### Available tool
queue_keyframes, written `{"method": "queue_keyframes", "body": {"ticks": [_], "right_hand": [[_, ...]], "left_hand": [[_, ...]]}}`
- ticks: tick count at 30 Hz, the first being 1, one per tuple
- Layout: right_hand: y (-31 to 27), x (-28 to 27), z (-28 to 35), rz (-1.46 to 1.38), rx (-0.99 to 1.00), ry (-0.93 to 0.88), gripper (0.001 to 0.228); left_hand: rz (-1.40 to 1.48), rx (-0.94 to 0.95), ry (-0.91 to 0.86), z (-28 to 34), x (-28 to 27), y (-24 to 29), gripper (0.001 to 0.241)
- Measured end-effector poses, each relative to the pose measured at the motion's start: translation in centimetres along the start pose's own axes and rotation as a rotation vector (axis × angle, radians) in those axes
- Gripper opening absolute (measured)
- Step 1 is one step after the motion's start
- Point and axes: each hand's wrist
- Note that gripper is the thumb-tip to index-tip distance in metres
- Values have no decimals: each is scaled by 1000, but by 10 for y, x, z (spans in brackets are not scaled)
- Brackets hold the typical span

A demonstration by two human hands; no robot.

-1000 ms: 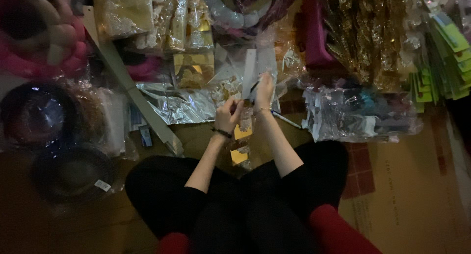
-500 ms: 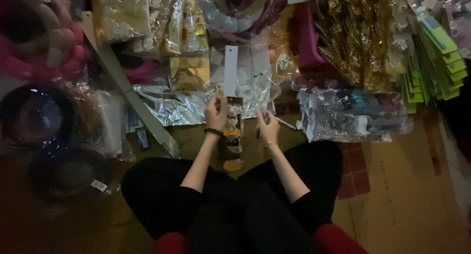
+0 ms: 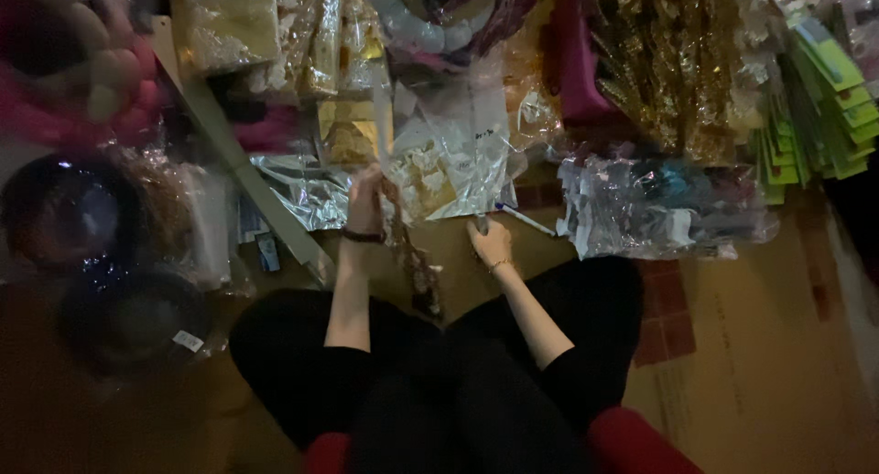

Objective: The person sits cross-legged on the floor and organizes various craft supplies. They handle small plastic bags containing decorative items, using a stapler to seal them. They also handle long white strips of material, folding and arranging them among the other supplies.

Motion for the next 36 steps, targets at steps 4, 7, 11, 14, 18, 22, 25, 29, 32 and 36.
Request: {"method": "queue_keyframes", "body": {"ticks": [4, 7, 11, 14, 18, 22, 25, 29, 32, 36], "right_hand": [[-6, -6, 7, -64, -89, 74, 41], [-15, -6, 5, -78, -167, 137, 55], [-23, -3, 0, -38, -299, 169, 52], [-30, -1, 0, -53, -276, 162, 50], [-50, -7, 18, -139, -194, 139, 43], [-71, -14, 21, -583, -183, 31, 7], [-71, -10, 7, -727, -177, -121, 32], [-71, 2, -8, -299, -99, 23, 51], [-75, 13, -14, -186, -200, 127, 53], [-84, 17, -14, 66, -394, 208, 32]], "left_hand": [[105, -103, 16, 12, -6, 11, 43], [256, -43, -49, 5, -5, 9, 31], [170, -135, 223, 7, 2, 3, 27], [134, -207, 280, 3, -2, -1, 22], [89, -154, 236, 1, -1, -1, 20], [136, -247, 328, -8, 2, -8, 14], [149, -252, 353, -7, 3, -13, 16], [-174, -86, 190, 6, 21, -11, 20], [-395, -188, 110, 7, 20, -6, 33], [-346, -312, 201, 6, 28, -11, 42]]}}
Point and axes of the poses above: each hand's wrist, its own z-axis away from the middle knuckle, its own x-axis out of the palm, y = z × x, and after that the axes turned 8 degrees about -z, right-handed
